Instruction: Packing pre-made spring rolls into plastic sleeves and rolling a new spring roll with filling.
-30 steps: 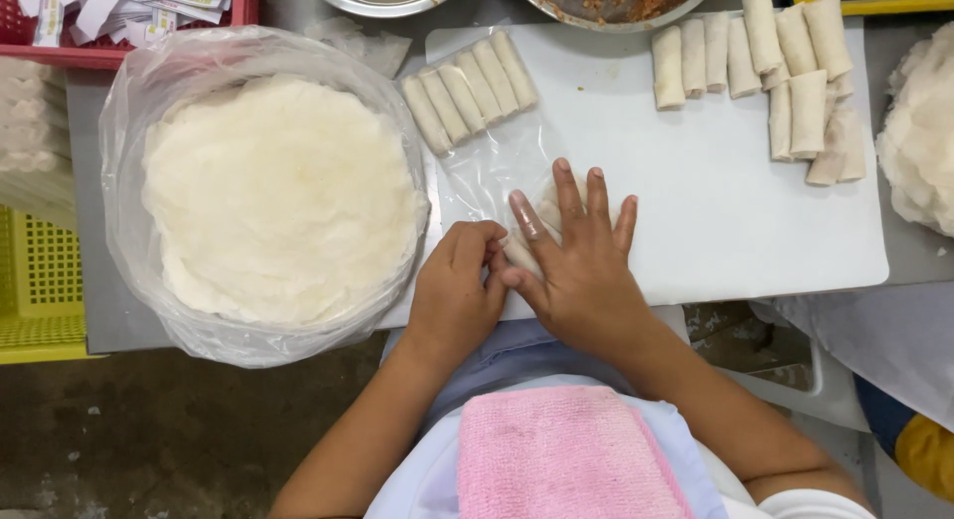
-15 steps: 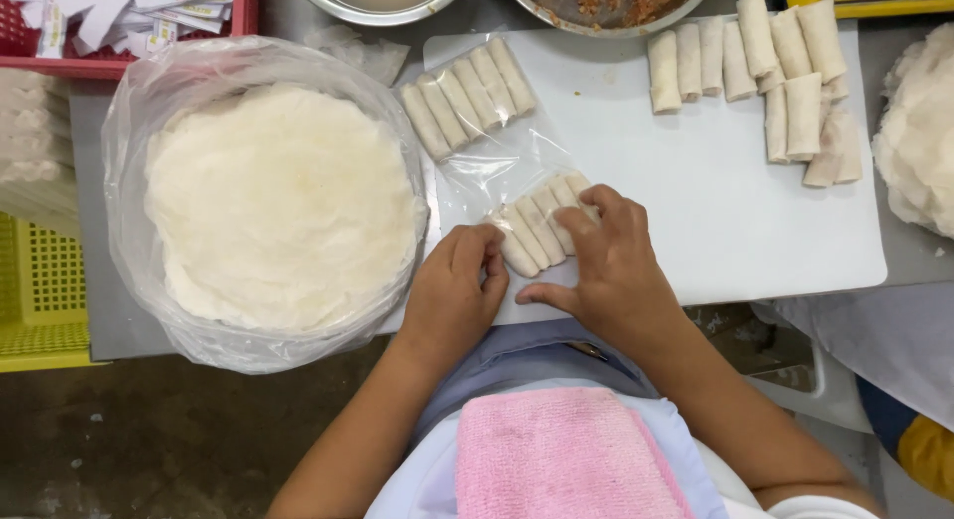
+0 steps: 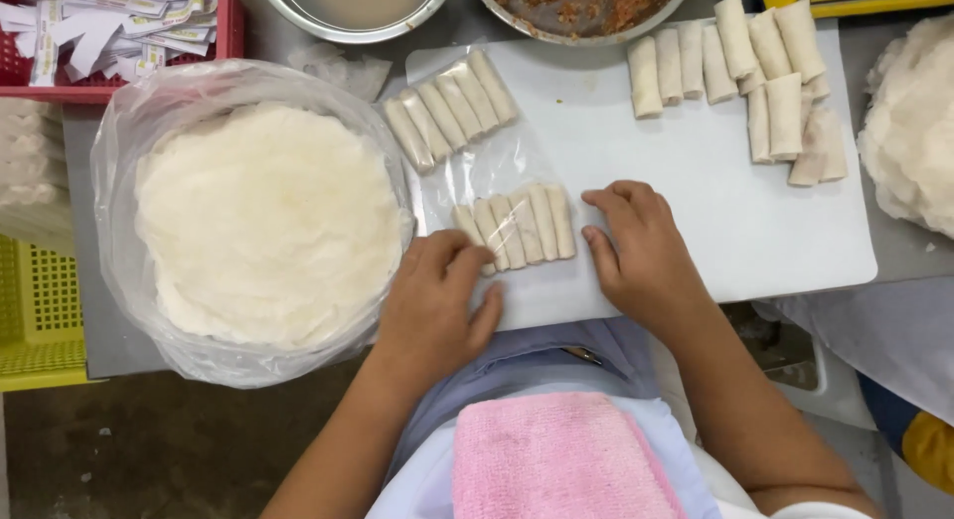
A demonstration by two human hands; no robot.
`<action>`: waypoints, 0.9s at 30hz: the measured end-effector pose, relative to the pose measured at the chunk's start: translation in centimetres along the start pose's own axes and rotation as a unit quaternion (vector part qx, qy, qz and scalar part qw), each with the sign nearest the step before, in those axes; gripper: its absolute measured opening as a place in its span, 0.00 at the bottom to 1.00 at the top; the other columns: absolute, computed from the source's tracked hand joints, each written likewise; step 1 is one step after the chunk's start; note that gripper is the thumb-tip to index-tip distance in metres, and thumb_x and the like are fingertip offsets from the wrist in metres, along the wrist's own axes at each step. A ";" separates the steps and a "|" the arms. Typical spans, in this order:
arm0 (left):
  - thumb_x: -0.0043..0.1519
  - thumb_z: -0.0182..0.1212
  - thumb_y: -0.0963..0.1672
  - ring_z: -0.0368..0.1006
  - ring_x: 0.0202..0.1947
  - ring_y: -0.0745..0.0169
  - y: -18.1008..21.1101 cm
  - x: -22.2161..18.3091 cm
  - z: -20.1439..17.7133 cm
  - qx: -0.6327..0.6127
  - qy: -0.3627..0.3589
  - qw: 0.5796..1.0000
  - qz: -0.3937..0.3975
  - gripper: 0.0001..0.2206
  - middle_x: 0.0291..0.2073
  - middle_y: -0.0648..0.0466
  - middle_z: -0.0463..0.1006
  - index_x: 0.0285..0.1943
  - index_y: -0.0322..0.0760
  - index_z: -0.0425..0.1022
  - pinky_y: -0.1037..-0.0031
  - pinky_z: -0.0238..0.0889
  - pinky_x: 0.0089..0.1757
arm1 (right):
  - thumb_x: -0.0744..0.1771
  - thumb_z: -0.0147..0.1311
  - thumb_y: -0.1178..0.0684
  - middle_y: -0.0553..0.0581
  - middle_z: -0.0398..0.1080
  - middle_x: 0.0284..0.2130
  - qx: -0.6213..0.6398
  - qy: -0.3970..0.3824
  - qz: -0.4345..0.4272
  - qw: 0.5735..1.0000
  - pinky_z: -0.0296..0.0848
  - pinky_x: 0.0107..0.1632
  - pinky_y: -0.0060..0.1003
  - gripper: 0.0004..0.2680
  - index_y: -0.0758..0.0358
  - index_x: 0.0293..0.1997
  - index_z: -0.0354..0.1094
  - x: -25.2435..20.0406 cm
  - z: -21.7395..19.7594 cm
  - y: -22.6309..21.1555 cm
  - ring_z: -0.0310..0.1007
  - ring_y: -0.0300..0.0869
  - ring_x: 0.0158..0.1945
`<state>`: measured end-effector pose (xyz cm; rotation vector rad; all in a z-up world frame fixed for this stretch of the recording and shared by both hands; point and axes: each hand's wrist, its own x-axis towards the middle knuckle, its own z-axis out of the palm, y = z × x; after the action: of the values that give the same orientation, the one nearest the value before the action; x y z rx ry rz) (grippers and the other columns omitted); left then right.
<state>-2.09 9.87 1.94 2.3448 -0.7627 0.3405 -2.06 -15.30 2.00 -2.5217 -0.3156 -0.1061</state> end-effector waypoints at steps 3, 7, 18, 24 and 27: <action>0.62 0.63 0.51 0.72 0.52 0.38 1.0 1.6 2.6 0.054 0.055 0.996 0.051 0.16 0.47 0.43 0.73 0.49 0.36 0.75 0.51 0.64 0.53 | 0.70 0.55 0.54 0.63 0.67 0.47 -0.092 -0.037 0.006 0.995 0.74 0.54 0.45 0.13 0.67 0.59 0.69 1.2 0.6 0.6 0.73 0.53 0.49; 0.63 0.60 0.57 0.62 0.68 0.35 0.8 2.9 7.4 0.103 0.075 0.991 0.052 0.23 0.57 0.41 0.72 0.54 0.36 0.72 0.35 0.36 0.66 | 0.70 0.54 0.57 0.62 0.69 0.41 -0.149 0.025 -0.091 0.984 0.73 0.48 0.40 0.07 0.68 0.48 0.75 2.2 2.2 2.0 0.72 0.50 0.45; 0.64 0.63 0.50 0.67 0.62 0.35 -0.9 5.7 8.6 0.145 0.084 0.986 0.023 0.11 0.51 0.47 0.73 0.49 0.44 0.74 0.30 0.45 0.61 | 0.71 0.52 0.54 0.54 0.65 0.32 -0.123 0.064 -0.110 0.984 0.67 0.40 0.37 0.06 0.62 0.39 0.73 0.7 3.4 3.3 0.67 0.44 0.37; 0.60 0.67 0.49 0.60 0.67 0.23 1.7 1.9 2.6 0.066 -0.003 0.998 -0.022 0.20 0.60 0.41 0.71 0.59 0.40 0.73 0.31 0.48 0.62 | 0.70 0.52 0.55 0.54 0.64 0.32 -0.109 0.082 -0.121 0.983 0.66 0.40 0.38 0.05 0.61 0.36 0.71 -0.9 3.2 3.8 0.67 0.45 0.37; 0.58 0.70 0.48 0.64 0.61 0.26 1.1 -1.3 1.4 0.031 0.001 0.997 -0.074 0.24 0.56 0.40 0.68 0.60 0.33 0.70 0.43 0.57 0.59 | 0.68 0.55 0.52 0.57 0.65 0.38 -0.095 0.108 -0.117 0.983 0.67 0.45 0.41 0.05 0.62 0.41 0.70 -0.7 1.9 1.8 0.67 0.48 0.41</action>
<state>-3.74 8.84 0.84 2.4424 -0.5817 0.3073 -2.23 -15.77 -0.65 -2.6184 -0.5331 -0.5212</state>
